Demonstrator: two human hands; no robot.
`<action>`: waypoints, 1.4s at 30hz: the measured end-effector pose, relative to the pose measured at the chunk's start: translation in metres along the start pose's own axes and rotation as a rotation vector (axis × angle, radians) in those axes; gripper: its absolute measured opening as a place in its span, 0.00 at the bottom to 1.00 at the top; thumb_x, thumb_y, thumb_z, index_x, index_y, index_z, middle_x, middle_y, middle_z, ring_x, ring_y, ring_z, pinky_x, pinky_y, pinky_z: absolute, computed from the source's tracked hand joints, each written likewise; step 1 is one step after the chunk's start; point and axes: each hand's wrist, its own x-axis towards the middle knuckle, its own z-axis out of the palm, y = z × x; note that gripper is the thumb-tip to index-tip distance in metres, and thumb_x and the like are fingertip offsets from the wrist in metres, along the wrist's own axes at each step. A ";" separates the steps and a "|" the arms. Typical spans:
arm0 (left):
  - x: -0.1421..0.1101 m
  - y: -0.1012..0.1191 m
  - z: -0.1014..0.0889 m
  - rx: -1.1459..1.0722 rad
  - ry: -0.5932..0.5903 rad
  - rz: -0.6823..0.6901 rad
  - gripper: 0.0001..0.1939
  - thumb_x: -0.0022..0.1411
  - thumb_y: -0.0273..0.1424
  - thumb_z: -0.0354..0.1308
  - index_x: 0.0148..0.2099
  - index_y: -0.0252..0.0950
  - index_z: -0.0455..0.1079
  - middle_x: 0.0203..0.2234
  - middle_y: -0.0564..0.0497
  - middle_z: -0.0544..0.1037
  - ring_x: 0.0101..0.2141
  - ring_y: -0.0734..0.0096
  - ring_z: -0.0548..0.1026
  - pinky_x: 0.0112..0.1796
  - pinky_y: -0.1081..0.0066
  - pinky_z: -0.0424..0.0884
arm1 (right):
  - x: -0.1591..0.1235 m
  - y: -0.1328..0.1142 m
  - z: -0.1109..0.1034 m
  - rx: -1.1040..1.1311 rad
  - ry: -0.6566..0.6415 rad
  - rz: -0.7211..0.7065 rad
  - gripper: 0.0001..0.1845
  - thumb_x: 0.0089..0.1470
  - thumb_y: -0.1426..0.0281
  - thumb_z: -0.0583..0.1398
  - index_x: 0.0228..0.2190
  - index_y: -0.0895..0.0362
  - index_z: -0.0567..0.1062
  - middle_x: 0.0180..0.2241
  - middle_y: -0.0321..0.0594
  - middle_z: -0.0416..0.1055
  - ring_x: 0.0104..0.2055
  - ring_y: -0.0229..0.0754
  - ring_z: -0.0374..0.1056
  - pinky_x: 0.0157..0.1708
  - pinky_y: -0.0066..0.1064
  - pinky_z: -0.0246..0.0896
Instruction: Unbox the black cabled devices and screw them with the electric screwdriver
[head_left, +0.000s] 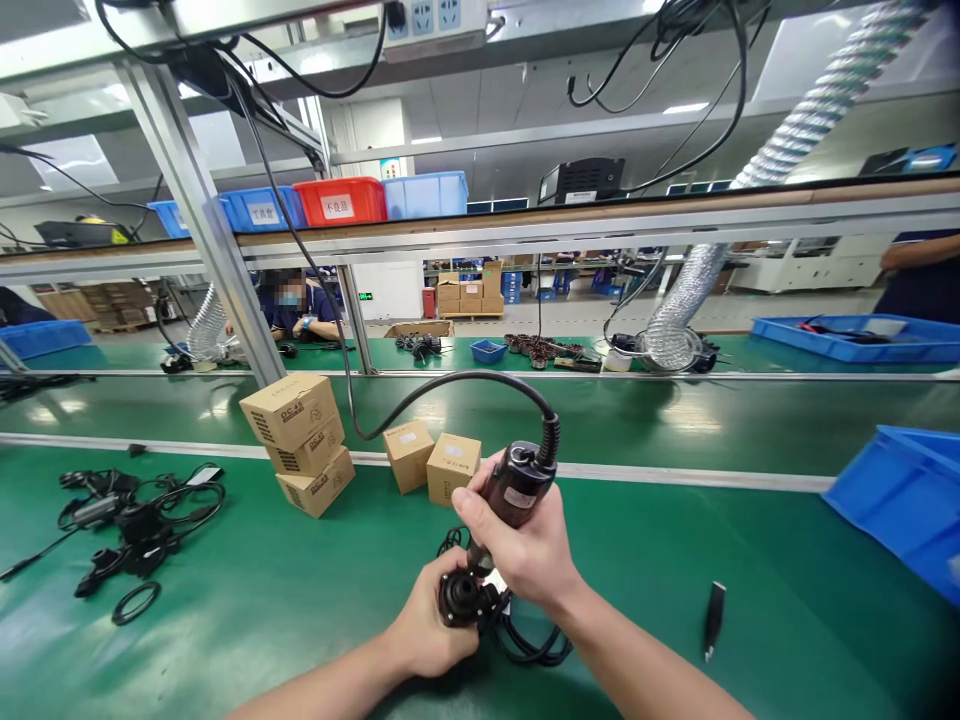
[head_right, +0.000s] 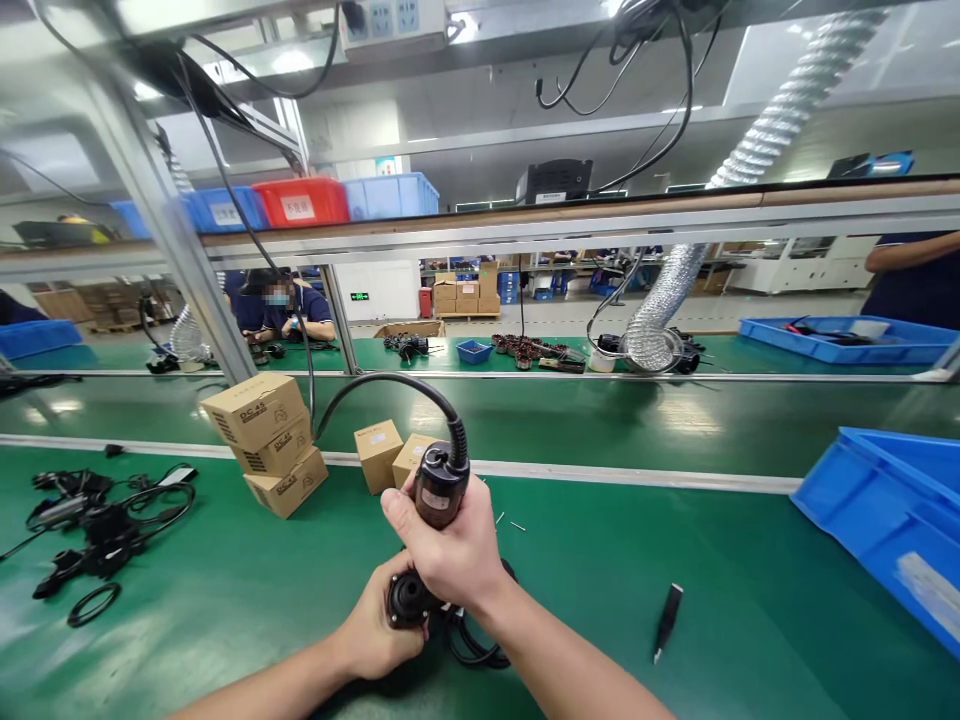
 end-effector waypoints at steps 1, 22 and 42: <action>0.000 0.001 0.000 -0.007 0.002 -0.006 0.21 0.43 0.19 0.56 0.43 0.30 0.68 0.30 0.52 0.72 0.28 0.76 0.65 0.28 0.74 0.58 | 0.000 -0.001 -0.001 0.013 0.017 -0.003 0.27 0.51 0.52 0.67 0.34 0.63 0.67 0.27 0.34 0.63 0.26 0.21 0.59 0.28 0.19 0.59; 0.003 0.003 0.000 -0.057 0.063 -0.044 0.18 0.40 0.17 0.60 0.36 0.31 0.63 0.25 0.56 0.65 0.25 0.80 0.58 0.25 0.74 0.51 | -0.009 -0.002 0.014 0.241 -0.105 0.065 0.29 0.53 0.52 0.66 0.38 0.59 0.59 0.25 0.31 0.64 0.21 0.25 0.60 0.23 0.23 0.62; 0.005 -0.001 0.002 -0.067 0.084 -0.026 0.18 0.39 0.18 0.58 0.36 0.32 0.63 0.24 0.56 0.66 0.24 0.79 0.58 0.23 0.73 0.52 | -0.012 0.013 0.019 0.082 0.007 0.080 0.27 0.53 0.51 0.66 0.36 0.61 0.66 0.25 0.32 0.60 0.25 0.23 0.59 0.28 0.22 0.61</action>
